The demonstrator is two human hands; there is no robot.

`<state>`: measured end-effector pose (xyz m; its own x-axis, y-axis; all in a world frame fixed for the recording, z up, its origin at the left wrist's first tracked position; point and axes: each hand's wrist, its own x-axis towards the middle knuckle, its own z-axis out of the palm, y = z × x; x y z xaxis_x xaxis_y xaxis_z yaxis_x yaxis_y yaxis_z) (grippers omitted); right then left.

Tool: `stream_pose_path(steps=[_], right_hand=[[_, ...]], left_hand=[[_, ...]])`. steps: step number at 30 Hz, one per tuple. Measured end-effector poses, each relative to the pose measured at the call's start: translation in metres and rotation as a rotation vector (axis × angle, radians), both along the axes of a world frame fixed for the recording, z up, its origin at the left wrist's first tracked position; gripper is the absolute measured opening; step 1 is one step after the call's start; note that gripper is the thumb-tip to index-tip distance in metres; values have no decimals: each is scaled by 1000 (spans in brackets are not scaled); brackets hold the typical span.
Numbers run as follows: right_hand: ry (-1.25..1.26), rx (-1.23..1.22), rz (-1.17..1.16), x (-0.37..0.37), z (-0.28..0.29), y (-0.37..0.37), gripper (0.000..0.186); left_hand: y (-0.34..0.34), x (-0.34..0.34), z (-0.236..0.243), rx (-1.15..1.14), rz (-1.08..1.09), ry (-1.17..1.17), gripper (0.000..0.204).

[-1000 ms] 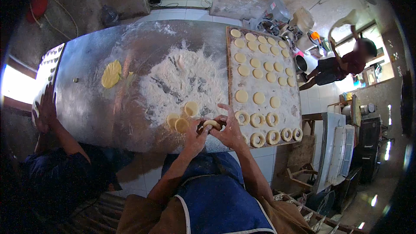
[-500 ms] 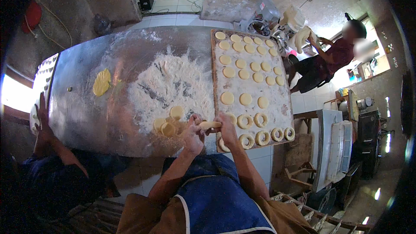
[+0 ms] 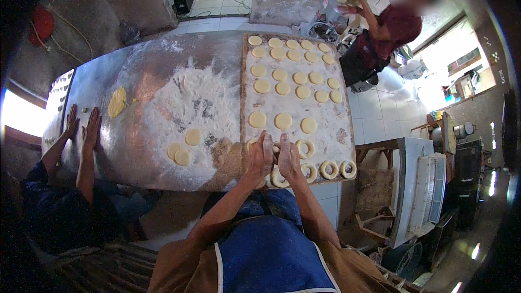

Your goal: The person shapes circular dough pieces into ring shapes by hand and places them on a wooden tray. The person also moves a tray of shaped dough to a rack. Another person is visible in the background working with a dough mixer.

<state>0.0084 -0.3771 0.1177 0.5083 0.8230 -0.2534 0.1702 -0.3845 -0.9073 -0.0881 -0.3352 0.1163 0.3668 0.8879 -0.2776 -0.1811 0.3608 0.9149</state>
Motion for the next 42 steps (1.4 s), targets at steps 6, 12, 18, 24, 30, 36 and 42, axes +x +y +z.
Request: stream_pose_path(steps=[6,12,18,24,30,36,42], right_hand=[[-290,174,145,44,-19,-35,25],[-439,337,205,84,-17,-57,19],[-147,217,-4,92,8,-67,48],[-112,234,46,112,-14,-79,58],[-231,215,69,129,-14,-94,64],[-223,246,12,129,-11,-107,50],[95,327,-148,145,-1,-115,34]], left_hand=[[-13,48,-13,198,-46,192,27],[-37,85,-36,16,61,14,32],[-34,122,-69,760,172,284,18],[-45,125,-46,414,-152,98,15],[-47,135,-33,-28,-189,-20,15],[-62,147,-52,-218,-178,-311,12],[-52,155,-51,-27,-238,-123,17]])
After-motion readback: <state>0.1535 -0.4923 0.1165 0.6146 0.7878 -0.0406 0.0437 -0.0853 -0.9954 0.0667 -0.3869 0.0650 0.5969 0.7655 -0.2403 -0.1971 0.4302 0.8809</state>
